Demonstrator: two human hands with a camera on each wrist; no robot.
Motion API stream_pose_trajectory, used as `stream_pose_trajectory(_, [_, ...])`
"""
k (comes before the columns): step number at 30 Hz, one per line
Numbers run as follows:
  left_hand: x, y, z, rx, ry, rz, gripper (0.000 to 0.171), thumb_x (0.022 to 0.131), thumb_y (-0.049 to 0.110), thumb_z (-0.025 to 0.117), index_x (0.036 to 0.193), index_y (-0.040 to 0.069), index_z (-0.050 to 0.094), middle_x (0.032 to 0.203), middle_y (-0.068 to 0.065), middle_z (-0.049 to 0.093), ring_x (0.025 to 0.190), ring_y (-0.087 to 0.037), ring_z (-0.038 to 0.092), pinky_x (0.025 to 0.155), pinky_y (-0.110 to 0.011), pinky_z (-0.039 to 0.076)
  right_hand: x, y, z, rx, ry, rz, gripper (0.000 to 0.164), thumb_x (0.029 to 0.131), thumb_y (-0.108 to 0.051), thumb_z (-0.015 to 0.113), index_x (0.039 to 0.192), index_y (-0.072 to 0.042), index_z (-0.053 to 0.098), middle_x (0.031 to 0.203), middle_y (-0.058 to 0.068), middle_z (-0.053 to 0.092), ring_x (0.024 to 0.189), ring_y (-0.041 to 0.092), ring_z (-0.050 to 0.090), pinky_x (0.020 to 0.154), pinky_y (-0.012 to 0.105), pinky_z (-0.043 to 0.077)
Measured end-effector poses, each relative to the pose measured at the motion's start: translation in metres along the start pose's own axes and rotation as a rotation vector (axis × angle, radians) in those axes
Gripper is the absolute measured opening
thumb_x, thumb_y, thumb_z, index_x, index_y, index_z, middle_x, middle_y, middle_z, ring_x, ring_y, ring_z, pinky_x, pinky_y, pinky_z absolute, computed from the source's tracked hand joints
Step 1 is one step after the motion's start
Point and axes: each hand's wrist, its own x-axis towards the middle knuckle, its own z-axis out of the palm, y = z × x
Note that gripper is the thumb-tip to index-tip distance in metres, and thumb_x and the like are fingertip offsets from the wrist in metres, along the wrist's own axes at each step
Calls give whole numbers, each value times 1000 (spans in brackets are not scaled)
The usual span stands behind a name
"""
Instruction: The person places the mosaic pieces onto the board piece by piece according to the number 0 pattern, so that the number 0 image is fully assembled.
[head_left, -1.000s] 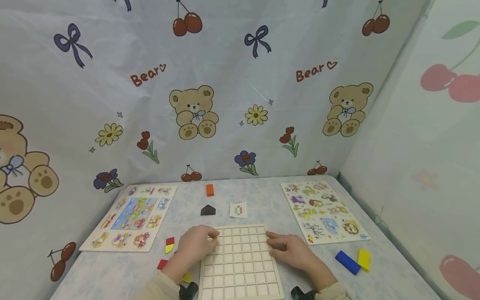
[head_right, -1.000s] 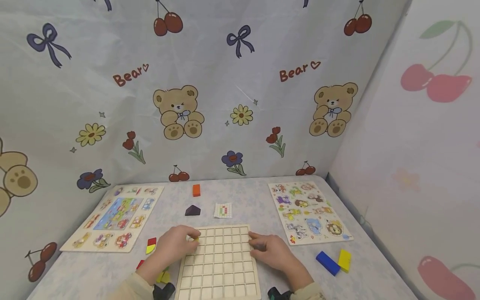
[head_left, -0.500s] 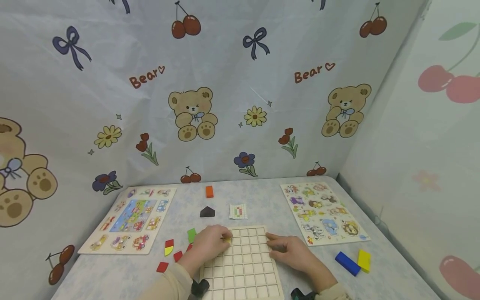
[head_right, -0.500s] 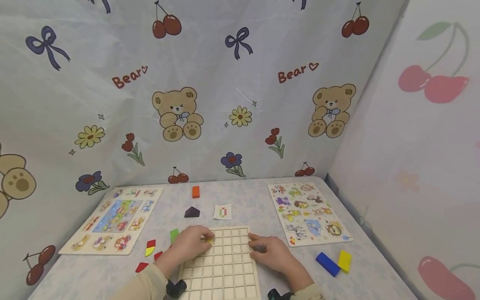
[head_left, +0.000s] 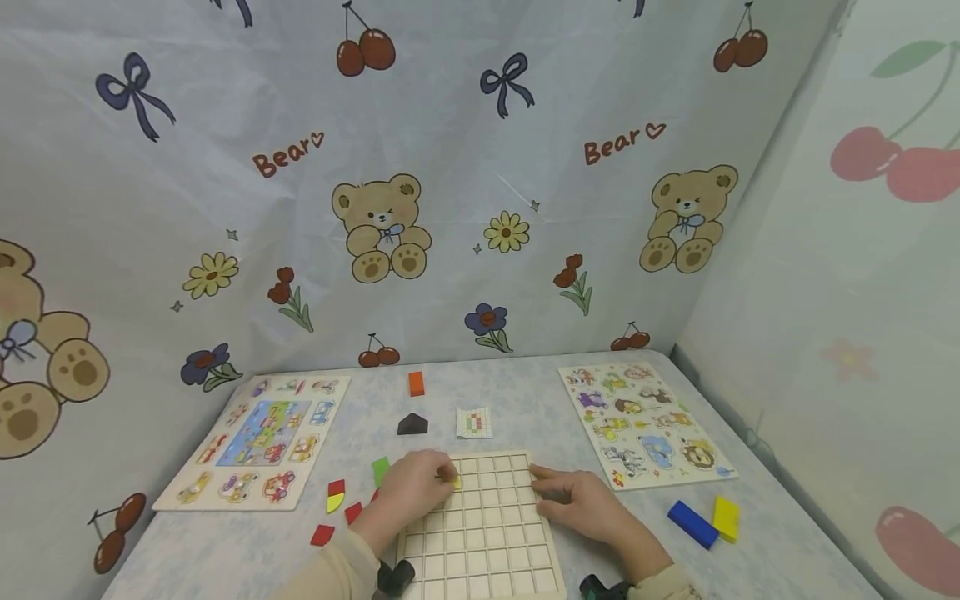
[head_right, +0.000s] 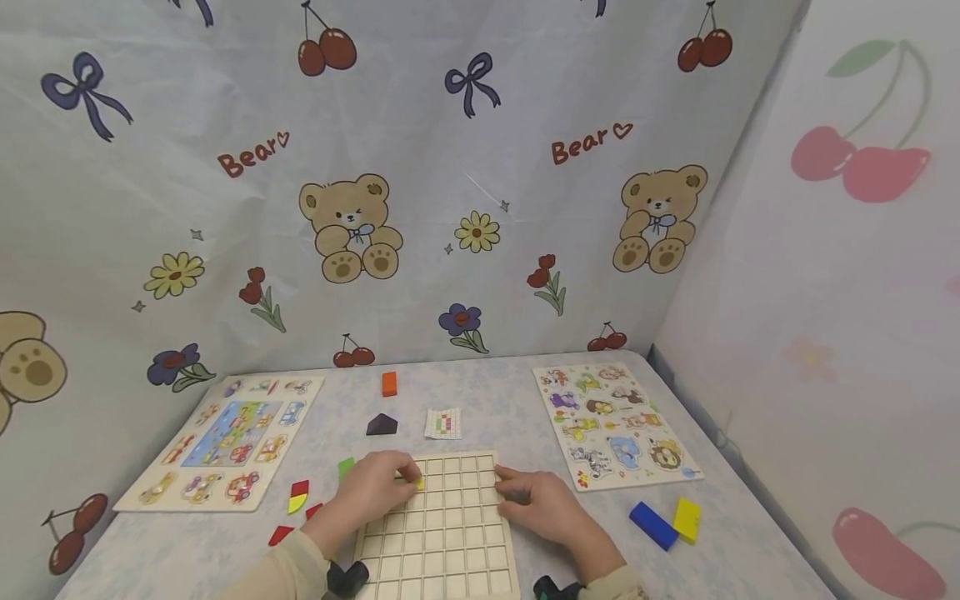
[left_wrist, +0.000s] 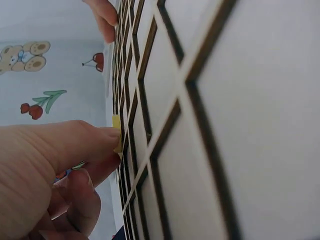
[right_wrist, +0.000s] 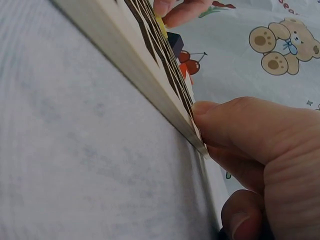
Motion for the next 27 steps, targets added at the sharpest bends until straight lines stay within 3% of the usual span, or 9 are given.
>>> stream_pose_trajectory(4, [0, -1, -1, 7, 1, 8, 10, 88, 18, 79, 87, 28, 77, 93, 13, 73, 78, -7, 63, 61, -30, 48, 0, -2, 0, 6, 3, -7, 39, 96, -36, 73, 128, -14, 73, 149, -1, 58, 138, 34, 54, 107, 56, 45])
stream_pose_trajectory(19, [-2, -1, -1, 11, 1, 21, 13, 88, 17, 77, 91, 29, 82, 104, 8, 75, 86, -11, 67, 60, -28, 50, 0, -5, 1, 9, 10, -16, 40, 95, -36, 73, 127, -11, 74, 148, 0, 59, 138, 35, 54, 108, 57, 45])
stream_pose_trajectory(23, [-5, -1, -7, -48, -17, -4, 13, 89, 20, 77, 98, 27, 81, 105, 8, 73, 91, -13, 67, 67, -33, 52, -1, -4, 1, 5, 7, -22, 41, 95, -37, 73, 127, -11, 74, 148, 1, 59, 138, 36, 54, 107, 56, 45])
stream_pose_trajectory(27, [-12, -3, -26, -149, 7, -74, 19, 92, 27, 78, 110, 25, 78, 110, 7, 73, 96, -19, 67, 74, -39, 54, 0, -2, -1, -18, 9, -26, 41, 96, -38, 73, 127, -12, 74, 148, 0, 59, 137, 36, 55, 107, 56, 46])
